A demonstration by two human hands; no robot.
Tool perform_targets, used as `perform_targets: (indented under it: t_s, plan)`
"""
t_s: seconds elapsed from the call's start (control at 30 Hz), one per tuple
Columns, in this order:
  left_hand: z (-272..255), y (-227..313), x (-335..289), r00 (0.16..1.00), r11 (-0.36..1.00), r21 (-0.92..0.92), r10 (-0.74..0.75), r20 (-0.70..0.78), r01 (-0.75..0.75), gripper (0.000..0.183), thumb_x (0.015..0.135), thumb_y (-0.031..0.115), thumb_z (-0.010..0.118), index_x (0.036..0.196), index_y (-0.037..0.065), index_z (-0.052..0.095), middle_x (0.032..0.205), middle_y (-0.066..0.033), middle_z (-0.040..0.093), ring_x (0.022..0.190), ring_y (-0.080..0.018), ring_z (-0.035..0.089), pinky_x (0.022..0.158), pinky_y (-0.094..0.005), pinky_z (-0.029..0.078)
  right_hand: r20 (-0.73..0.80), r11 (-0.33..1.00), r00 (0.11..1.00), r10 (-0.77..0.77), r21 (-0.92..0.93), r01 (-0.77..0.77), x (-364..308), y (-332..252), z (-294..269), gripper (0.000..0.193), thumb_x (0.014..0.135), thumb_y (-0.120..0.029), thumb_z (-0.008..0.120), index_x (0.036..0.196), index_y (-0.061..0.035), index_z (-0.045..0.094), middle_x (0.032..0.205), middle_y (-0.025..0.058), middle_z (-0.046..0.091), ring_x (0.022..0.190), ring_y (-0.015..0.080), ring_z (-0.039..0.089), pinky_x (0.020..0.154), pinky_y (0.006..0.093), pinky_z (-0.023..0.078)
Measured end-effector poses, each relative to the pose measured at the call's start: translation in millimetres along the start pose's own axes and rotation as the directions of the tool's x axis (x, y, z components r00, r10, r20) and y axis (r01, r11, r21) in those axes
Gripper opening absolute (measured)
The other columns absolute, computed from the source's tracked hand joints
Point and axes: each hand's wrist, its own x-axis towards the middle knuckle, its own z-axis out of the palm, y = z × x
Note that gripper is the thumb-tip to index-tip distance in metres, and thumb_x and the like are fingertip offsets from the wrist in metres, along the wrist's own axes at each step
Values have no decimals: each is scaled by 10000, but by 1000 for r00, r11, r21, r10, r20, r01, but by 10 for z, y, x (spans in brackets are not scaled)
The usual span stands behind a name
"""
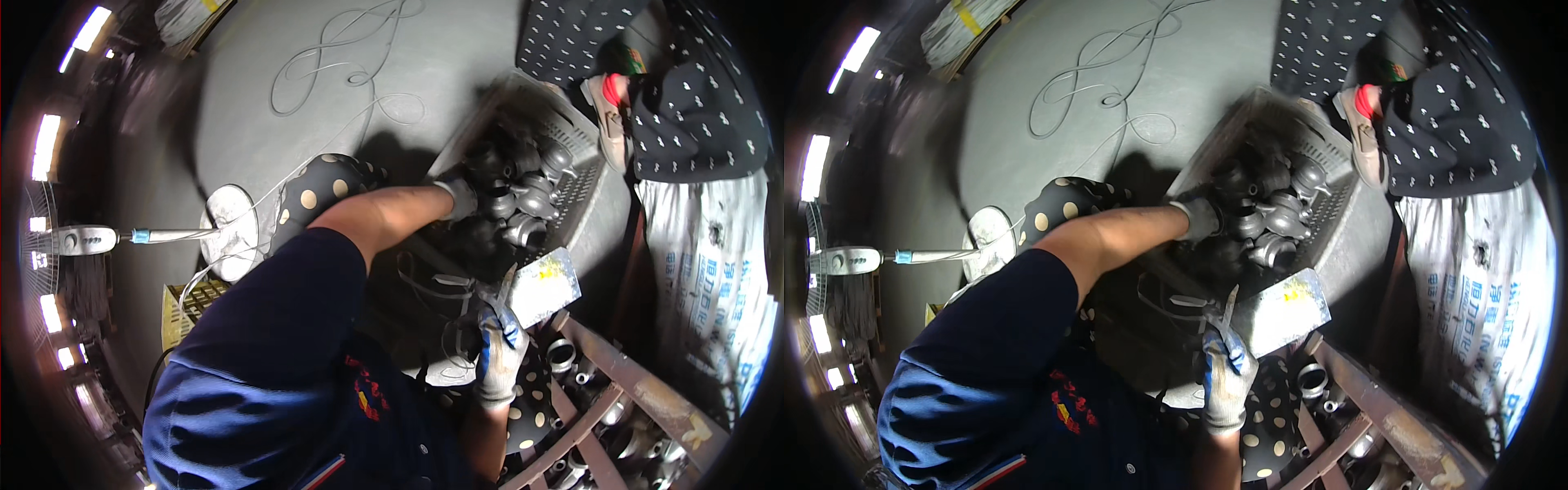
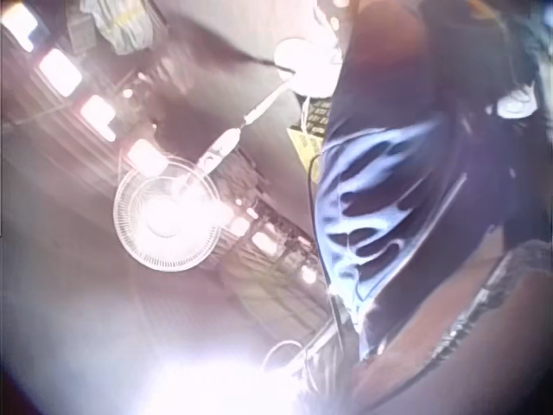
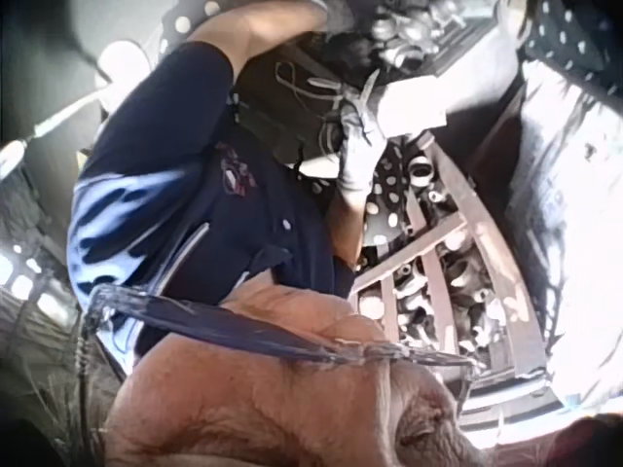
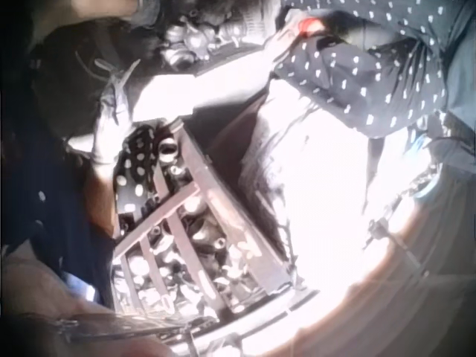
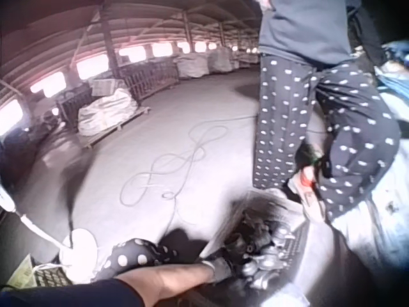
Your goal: The person cleans and inspects metal valve components with a small cleaning tool.
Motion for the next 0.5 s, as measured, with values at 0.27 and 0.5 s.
perform_targets:
  t_s: [0.27,0.5]
  plan:
    - [-761,-163,-854,970,476,-869,-243,16,134,270,823,216,600,1039,66,663,973,-98,671,922,-201,634,815,-341,504,33,930,983,180,319,-181,-44,-88,8,250,866,-21,481,1061,45,622,768,69,653,453,52,456,402,173,349]
    - [-863,428,-2023,922,-756,-540,-230,-312,-371,257,944,158,507,1082,-40,594,1028,-98,639,930,-156,613,830,-319,517,5,762,936,-353,-578,291,-58,78,49,177,850,-57,568,986,27,644,796,85,672,636,146,598,618,266,478]
